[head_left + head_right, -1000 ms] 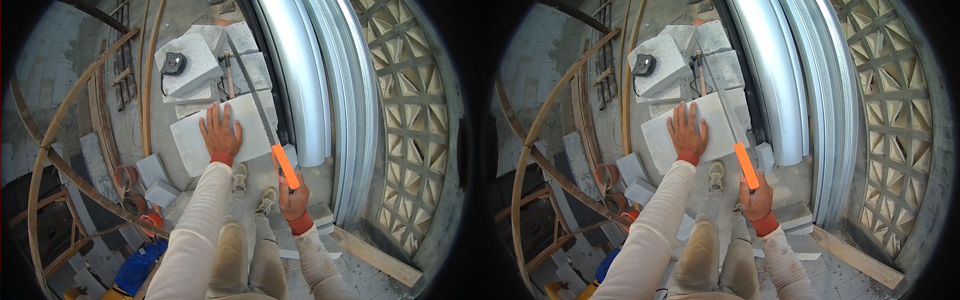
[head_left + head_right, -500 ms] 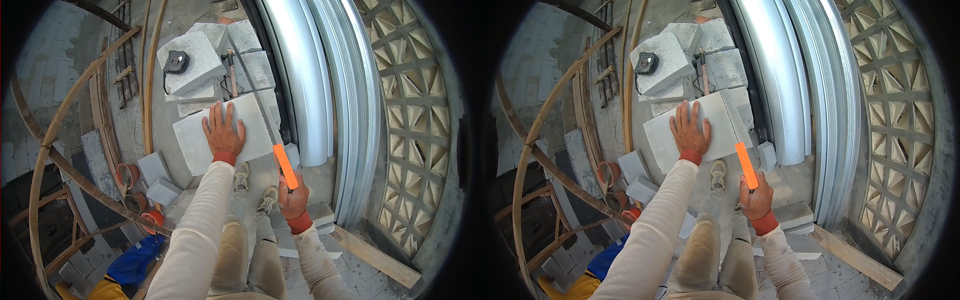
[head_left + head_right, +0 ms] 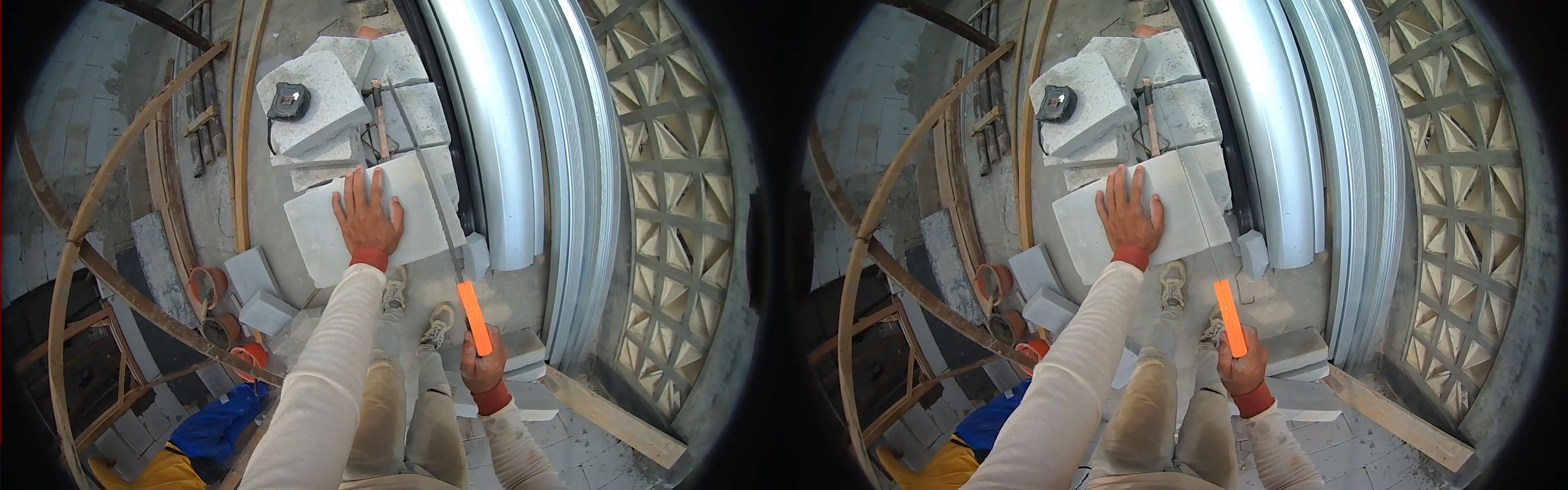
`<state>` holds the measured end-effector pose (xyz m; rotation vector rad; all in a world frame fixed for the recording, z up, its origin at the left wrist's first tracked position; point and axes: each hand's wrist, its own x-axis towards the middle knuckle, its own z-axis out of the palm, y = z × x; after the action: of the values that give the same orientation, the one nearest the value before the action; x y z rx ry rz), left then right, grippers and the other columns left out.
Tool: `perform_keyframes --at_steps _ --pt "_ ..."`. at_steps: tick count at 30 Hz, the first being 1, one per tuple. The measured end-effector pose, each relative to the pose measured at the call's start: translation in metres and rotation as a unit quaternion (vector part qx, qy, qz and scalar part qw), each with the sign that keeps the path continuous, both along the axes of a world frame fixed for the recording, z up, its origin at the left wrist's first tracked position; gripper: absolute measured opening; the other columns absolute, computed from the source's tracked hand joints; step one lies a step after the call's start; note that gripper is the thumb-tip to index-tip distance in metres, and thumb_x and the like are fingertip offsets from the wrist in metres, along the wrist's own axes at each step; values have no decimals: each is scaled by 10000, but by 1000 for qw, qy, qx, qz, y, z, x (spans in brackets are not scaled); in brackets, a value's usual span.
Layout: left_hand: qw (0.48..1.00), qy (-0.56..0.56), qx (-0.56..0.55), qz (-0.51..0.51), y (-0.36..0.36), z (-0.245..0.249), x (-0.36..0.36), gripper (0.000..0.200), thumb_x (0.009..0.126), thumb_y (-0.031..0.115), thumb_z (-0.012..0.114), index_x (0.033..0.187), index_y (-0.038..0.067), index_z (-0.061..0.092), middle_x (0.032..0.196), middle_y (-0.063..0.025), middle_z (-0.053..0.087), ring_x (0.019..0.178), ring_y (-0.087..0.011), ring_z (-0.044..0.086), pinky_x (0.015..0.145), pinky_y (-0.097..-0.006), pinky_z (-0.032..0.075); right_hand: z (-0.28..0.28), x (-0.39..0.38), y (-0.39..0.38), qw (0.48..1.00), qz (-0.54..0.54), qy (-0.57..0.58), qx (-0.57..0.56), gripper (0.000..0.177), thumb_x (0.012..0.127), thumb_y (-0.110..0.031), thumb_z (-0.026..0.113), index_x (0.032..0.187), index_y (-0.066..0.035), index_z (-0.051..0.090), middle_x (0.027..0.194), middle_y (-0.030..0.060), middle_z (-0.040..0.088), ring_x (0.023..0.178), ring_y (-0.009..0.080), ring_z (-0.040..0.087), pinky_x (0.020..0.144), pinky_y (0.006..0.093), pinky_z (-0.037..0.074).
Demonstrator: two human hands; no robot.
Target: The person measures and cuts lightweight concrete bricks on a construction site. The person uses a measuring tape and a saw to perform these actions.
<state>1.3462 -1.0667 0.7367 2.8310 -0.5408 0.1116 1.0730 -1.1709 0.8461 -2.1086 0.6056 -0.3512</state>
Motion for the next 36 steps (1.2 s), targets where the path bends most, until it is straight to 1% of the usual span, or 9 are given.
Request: perform_keyframes --at_steps 3,6,15,21,24,27,30,33,36 --pt "1000 -11 7 -6 -2 0 3 610 927 336 594 1511 179 508 1609 -134 390 1529 -311 294 1239 -572 156 -5 -6 2 1000 8 16 -26 120 952 -66 667 1036 5 618 861 164 647 656 353 658 616 383 531" --pt "1000 -7 11 -5 -1 -1 0 610 931 334 592 1514 176 505 1607 -134 392 1527 -314 296 1238 -571 156 -10 -2 4 996 -35 37 70 110 956 -67 658 1033 5 625 888 157 646 663 357 656 611 389 530" --pt "1000 -5 14 -13 1 -1 -1 637 926 359 592 1527 175 489 1617 -135 374 1532 -316 281 1236 -577 149 -17 -76 3 998 32 50 -38 140 958 -124 672 1029 -7 639 849 166 623 648 377 634 589 402 511" --pt "1000 -2 15 -17 2 1 -4 640 927 367 587 1524 161 486 1613 -148 371 1534 -327 271 1231 -586 147 -25 -15 1 997 -21 41 55 119 952 -106 664 1008 -3 641 831 169 605 668 369 636 578 417 501" --pt "1000 1 12 -12 0 1 1 658 917 379 595 1528 162 482 1615 -148 365 1536 -323 264 1232 -594 142 -30 -49 5 999 -2 28 15 102 952 -90 651 998 1 642 800 163 600 669 363 630 564 415 494" --pt "1000 10 14 -17 2 0 -1 669 911 383 602 1531 164 479 1616 -148 362 1537 -321 259 1233 -597 140 -23 -113 15 997 11 70 1 103 949 -94 652 988 1 639 805 161 602 678 360 627 554 414 487" --pt "1000 7 19 -18 2 0 1 662 909 382 605 1522 162 487 1615 -153 361 1539 -321 255 1234 -596 139 -25 -117 22 999 -3 46 -29 115 949 -118 654 955 -6 631 794 149 599 636 359 610 537 416 477" --pt "1000 -4 14 -22 1 -1 3 643 914 372 603 1508 149 499 1614 -151 364 1538 -324 253 1228 -591 147 -36 -104 22 998 28 49 -40 211 991 -211 633 951 -4 637 802 139 598 624 340 599 572 385 473" --pt "1000 -14 1 -25 6 0 -1 627 916 382 612 1485 138 517 1571 -149 408 1507 -331 298 1221 -584 165 -21 -85 21 1000 4 28 1 245 971 -236 674 886 -19 597 750 137 571 548 359 560 506 415 448"
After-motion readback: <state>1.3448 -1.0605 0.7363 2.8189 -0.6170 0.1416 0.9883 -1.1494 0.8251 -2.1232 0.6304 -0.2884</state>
